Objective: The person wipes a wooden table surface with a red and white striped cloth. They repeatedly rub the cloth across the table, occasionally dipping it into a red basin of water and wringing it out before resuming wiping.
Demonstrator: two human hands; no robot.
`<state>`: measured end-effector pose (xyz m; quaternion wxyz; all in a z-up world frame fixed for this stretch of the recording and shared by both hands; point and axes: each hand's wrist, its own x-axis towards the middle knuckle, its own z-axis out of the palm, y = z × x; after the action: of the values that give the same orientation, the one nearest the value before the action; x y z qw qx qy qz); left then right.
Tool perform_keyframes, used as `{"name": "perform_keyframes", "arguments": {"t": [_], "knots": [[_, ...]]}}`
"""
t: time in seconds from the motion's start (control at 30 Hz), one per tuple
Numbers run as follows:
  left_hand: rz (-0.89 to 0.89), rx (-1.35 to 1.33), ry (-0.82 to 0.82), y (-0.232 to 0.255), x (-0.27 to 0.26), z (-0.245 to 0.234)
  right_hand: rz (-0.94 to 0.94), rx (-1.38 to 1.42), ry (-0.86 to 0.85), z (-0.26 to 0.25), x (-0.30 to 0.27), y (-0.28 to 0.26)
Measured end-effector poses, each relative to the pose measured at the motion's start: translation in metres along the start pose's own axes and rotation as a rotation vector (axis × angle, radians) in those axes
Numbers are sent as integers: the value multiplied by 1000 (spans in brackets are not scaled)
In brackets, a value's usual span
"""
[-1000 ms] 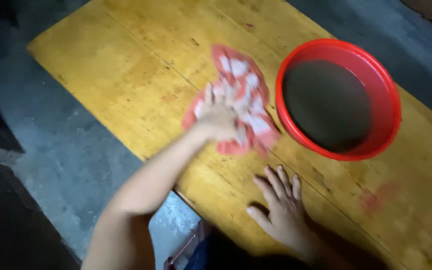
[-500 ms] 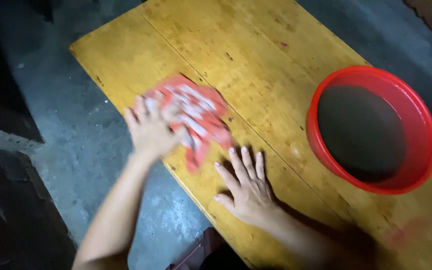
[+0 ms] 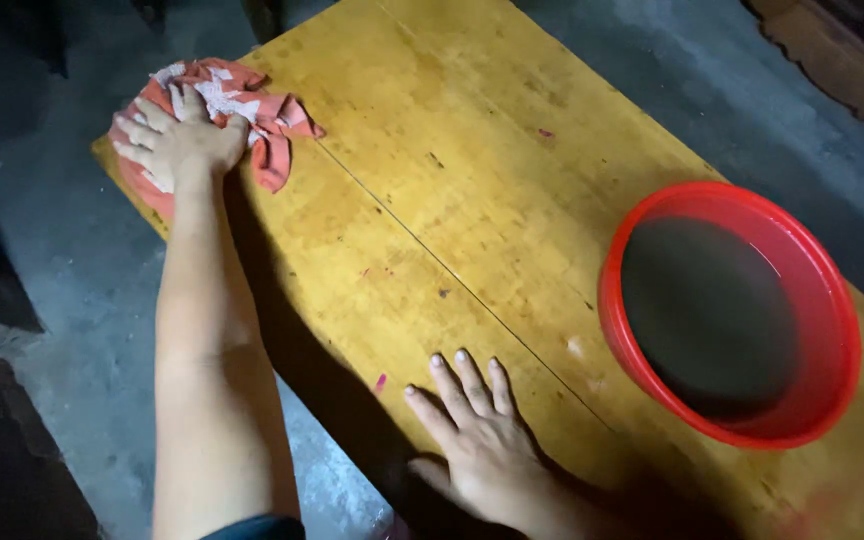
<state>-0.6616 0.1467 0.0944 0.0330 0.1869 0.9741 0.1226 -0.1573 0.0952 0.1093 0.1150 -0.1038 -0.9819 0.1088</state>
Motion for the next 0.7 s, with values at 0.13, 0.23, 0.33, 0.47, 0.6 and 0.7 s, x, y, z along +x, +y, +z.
{"name": "perform_keyframes", "arguments": {"t": [0.13,0.23,0.33,0.47,0.6,0.7], "knots": [[144,49,-82,49,15,24,5,-62,-44,17,-6,6],[334,116,-185,104,-2,49,19,-74,-22,14,-5,4],[555,317,-290,153,-35,68,23,-90,37,14,-4,4],[885,208,-415,177,-120,58,21,-2,24,6,-4,5],[1243,245,-565,146,-230,13,28,78,40,1,-5,4],[1410,27,-427,87,-277,22,17,121,36,4,-7,8]]}}
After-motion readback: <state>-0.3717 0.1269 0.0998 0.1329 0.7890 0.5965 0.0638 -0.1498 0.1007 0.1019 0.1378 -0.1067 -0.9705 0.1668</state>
